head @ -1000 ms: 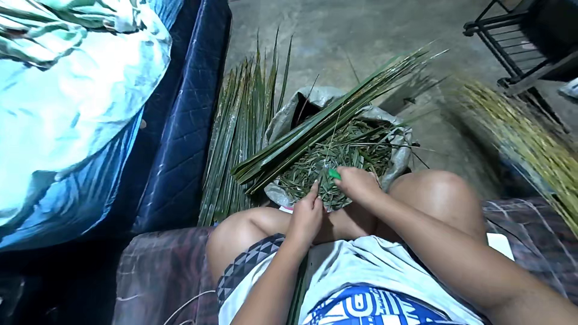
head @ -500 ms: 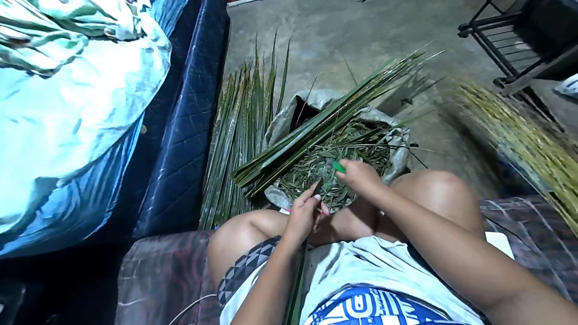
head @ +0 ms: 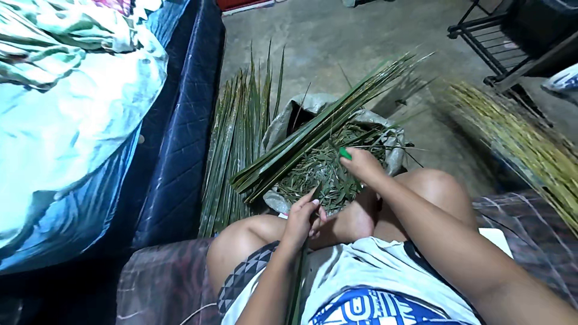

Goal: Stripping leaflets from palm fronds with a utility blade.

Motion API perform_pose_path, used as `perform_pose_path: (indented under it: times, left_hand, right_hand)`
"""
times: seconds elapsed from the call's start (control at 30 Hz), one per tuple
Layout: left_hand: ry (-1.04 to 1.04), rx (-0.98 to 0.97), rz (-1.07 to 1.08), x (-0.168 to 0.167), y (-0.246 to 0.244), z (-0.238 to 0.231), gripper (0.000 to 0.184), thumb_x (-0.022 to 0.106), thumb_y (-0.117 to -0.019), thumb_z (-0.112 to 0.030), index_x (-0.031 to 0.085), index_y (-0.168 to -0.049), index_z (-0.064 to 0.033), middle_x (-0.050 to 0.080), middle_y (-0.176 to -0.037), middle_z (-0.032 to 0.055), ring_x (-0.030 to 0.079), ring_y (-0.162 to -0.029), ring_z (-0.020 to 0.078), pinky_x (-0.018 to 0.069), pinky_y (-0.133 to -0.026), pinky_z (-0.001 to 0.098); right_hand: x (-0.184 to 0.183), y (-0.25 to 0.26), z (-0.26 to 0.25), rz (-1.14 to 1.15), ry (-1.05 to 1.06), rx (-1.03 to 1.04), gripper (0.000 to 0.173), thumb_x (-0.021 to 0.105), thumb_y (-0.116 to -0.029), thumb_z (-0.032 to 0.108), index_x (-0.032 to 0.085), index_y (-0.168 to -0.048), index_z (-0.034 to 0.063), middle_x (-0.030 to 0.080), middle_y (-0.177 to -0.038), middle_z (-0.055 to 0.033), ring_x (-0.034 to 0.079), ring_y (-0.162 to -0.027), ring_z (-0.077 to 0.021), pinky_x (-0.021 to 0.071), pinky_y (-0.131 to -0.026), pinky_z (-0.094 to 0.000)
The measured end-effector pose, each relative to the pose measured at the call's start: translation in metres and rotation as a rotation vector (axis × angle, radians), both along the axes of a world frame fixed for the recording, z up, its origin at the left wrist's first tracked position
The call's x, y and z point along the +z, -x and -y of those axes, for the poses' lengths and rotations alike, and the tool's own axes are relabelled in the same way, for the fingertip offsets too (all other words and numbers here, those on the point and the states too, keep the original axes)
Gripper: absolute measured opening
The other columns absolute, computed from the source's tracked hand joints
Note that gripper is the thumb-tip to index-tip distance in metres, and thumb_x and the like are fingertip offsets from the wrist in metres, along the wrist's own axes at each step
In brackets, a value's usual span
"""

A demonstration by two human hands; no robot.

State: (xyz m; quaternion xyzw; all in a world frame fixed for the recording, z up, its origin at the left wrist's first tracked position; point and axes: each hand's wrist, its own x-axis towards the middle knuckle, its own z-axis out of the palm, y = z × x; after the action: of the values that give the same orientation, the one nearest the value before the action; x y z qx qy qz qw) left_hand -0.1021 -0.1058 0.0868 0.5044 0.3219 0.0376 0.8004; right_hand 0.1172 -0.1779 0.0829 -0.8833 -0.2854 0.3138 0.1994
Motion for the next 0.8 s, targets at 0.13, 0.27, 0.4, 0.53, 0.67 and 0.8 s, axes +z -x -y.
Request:
perform_pose_path:
  times: [0.13,0.27,0.4,0.53,0.67,0.8]
  left_hand:
    - [-0.021,-0.002,-0.004,-0.002,-0.001,-0.002,0.048,0.029,-0.1085,-0.010,0.036,-0.155,-0.0001,0.058,-0.066,0.0020,0.038,-0.038,0.0031,0.0362,-0.036,0.0182]
    - [-0.105,-0.057,-0.055,-0.004,-0.002,0.001,0.046,0.036,-0.1083,-0.008,0.040,-0.153,0.0002,0.063,-0.072,0.0029,0.042,-0.041,0.0032,0.0390,-0.039,0.0182]
    - [-0.299,-0.241,-0.306,0.008,-0.009,0.007,0.061,0.053,-0.1050,-0.010,0.031,-0.162,-0.0133,0.068,-0.088,0.0063,0.054,-0.050,0.0097,0.0490,-0.047,0.0258]
    - [-0.423,-0.327,-0.452,0.005,-0.013,0.010,0.068,0.056,-0.1026,-0.013,0.027,-0.164,-0.0220,0.069,-0.093,0.0097,0.055,-0.054,0.0136,0.0491,-0.052,0.0315]
    - [-0.523,-0.325,-0.447,-0.006,-0.011,0.007,0.055,0.039,-0.1102,-0.017,0.027,-0.163,-0.0160,0.067,-0.090,0.0089,0.052,-0.056,0.0138,0.0458,-0.054,0.0319]
    - [-0.599,-0.300,-0.509,-0.009,-0.010,0.000,0.050,0.033,-0.1120,-0.020,0.032,-0.161,-0.0119,0.069,-0.097,0.0125,0.058,-0.067,0.0188,0.0500,-0.065,0.0374]
  right_hand:
    - [0.006,0.006,0.006,-0.115,-0.110,-0.005,0.032,0.057,-0.1069,0.033,0.066,-0.114,0.0030,0.066,-0.096,-0.0186,0.065,-0.090,-0.0335,0.0506,-0.081,-0.0555]
    - [0.001,0.041,0.011,-0.427,-0.240,0.162,0.037,0.053,-0.1089,0.035,0.061,-0.122,0.0017,0.058,-0.094,-0.0090,0.053,-0.077,-0.0161,0.0466,-0.074,-0.0362]
    - [-0.010,0.038,0.002,-0.560,-0.294,-0.056,0.019,0.054,-0.1080,0.022,0.061,-0.110,0.0043,0.047,-0.077,-0.0006,0.043,-0.060,-0.0090,0.0390,-0.057,-0.0265]
    - [-0.022,0.019,-0.008,-0.435,-0.286,-0.208,0.023,0.056,-0.1083,0.023,0.064,-0.110,0.0017,0.053,-0.080,-0.0064,0.048,-0.065,-0.0139,0.0431,-0.063,-0.0325]
    - [-0.014,0.021,-0.007,-0.346,-0.147,-0.026,0.028,0.053,-0.1088,0.025,0.063,-0.119,0.0012,0.061,-0.095,-0.0142,0.057,-0.081,-0.0230,0.0478,-0.077,-0.0429]
    - [-0.007,0.056,0.008,-0.345,0.047,0.354,0.029,0.052,-0.1063,0.026,0.064,-0.112,0.0005,0.063,-0.098,-0.0188,0.062,-0.090,-0.0322,0.0485,-0.080,-0.0541]
